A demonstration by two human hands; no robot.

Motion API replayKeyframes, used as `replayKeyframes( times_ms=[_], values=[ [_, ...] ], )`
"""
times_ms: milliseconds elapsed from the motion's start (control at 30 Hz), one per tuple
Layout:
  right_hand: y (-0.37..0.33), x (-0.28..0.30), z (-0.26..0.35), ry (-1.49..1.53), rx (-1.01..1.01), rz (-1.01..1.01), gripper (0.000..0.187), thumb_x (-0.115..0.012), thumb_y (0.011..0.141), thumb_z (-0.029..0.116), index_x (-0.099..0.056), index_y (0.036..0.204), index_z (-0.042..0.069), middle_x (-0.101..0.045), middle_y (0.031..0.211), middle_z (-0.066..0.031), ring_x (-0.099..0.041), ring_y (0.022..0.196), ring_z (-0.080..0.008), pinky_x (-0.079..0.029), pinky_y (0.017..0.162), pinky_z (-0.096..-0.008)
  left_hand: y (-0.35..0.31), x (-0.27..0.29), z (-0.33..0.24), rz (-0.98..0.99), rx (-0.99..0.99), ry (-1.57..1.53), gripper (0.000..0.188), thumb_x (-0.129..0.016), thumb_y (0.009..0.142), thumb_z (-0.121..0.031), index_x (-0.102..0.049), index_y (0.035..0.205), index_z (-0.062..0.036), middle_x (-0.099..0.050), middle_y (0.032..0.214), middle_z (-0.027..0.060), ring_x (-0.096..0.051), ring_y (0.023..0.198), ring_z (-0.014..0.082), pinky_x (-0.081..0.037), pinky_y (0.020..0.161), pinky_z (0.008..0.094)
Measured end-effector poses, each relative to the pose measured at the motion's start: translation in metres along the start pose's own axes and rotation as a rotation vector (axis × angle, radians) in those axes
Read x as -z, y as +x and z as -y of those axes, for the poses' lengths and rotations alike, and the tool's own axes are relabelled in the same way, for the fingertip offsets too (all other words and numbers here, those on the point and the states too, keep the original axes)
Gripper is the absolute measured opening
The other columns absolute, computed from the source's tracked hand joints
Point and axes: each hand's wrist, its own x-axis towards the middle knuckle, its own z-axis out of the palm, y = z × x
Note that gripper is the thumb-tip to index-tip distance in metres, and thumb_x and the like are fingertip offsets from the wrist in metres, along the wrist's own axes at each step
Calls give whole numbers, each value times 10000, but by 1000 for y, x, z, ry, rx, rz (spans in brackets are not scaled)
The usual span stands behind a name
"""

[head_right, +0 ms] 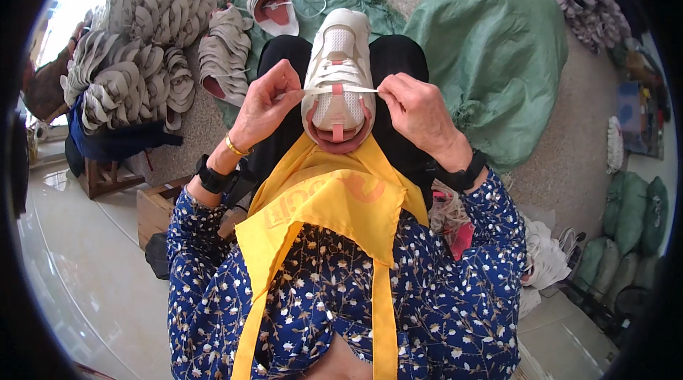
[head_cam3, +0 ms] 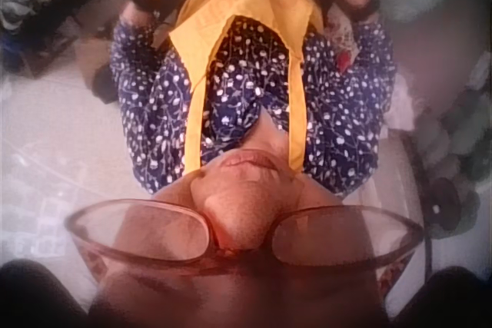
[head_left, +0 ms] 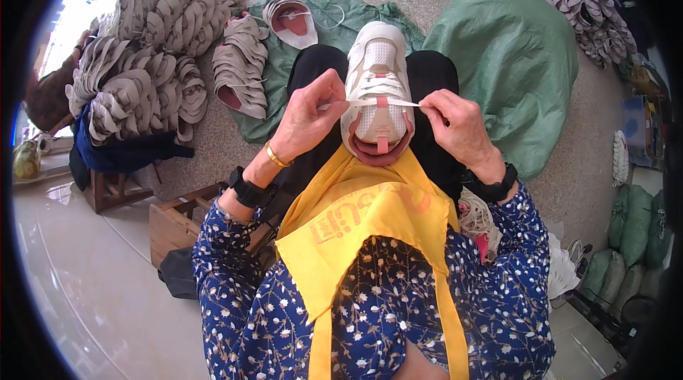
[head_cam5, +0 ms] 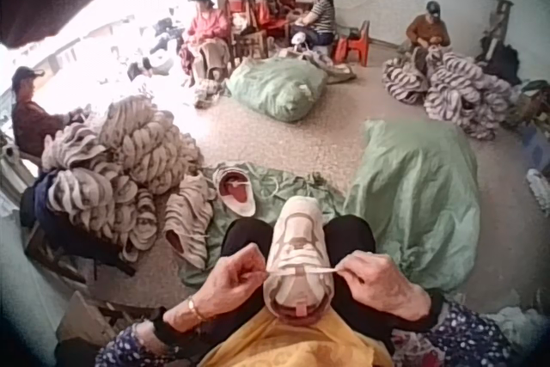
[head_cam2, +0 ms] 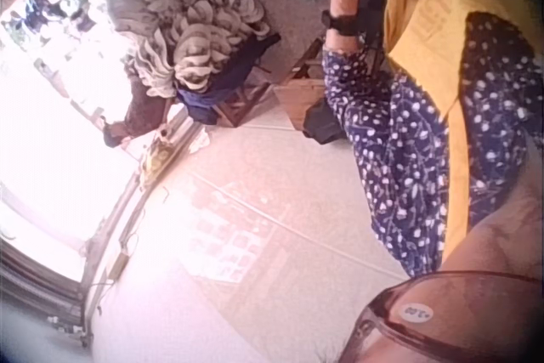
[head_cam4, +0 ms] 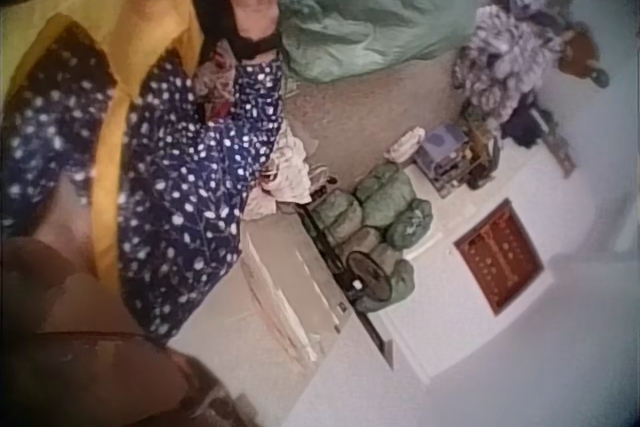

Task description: The person sits on the floor and laces a white sneaker with pink accents. They thread the white shoelaces through the eyelets, pull them tight, and tie a knot. The person then picks up a pink shoe insole and places it inside the shoe before continuing to adjust the laces.

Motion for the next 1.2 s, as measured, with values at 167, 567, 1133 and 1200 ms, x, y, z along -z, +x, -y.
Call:
replayKeyframes(
  times_ms=[167, 567, 1133, 1200],
  values=[
    [-3, 3, 1, -7, -12, -44, 85, -690, 893, -23, -633, 939, 21, -645, 852, -143, -666, 775, -363, -529, 646, -426, -3, 5, -17, 50, -26, 240, 121, -669, 952, 14, -558, 917, -19, -527, 822, -4, -493, 713, 57, -413, 600, 250],
    [-35, 50, -28, -106, -178, -125, 88, -698, 908, -22, -686, 988, 12, -697, 912, -153, -697, 797, -331, -536, 668, -377, -19, 22, -24, -124, -324, 684, 150, -715, 887, -6, -567, 908, 0, -535, 916, 127, -598, 813, 364, -498, 714, 421],
    [-146, 118, -158, 62, -757, -239, 105, -638, 1001, 21, -714, 1072, 0, -723, 869, -30, -676, 688, -90, -565, 622, -247, -103, 165, 39, -354, 117, 852, 141, -685, 916, 4, -545, 911, -2, -514, 694, 89, -482, 605, 184, -404, 576, 339],
    [-149, 118, -164, 44, -737, -250, 110, -628, 1001, 14, -710, 1071, -6, -722, 873, -32, -687, 701, -100, -575, 632, -255, -109, 178, 42, -384, 135, 889, 142, -685, 927, -6, -543, 915, -3, -514, 688, 79, -475, 603, 173, -403, 576, 334]
  ],
)
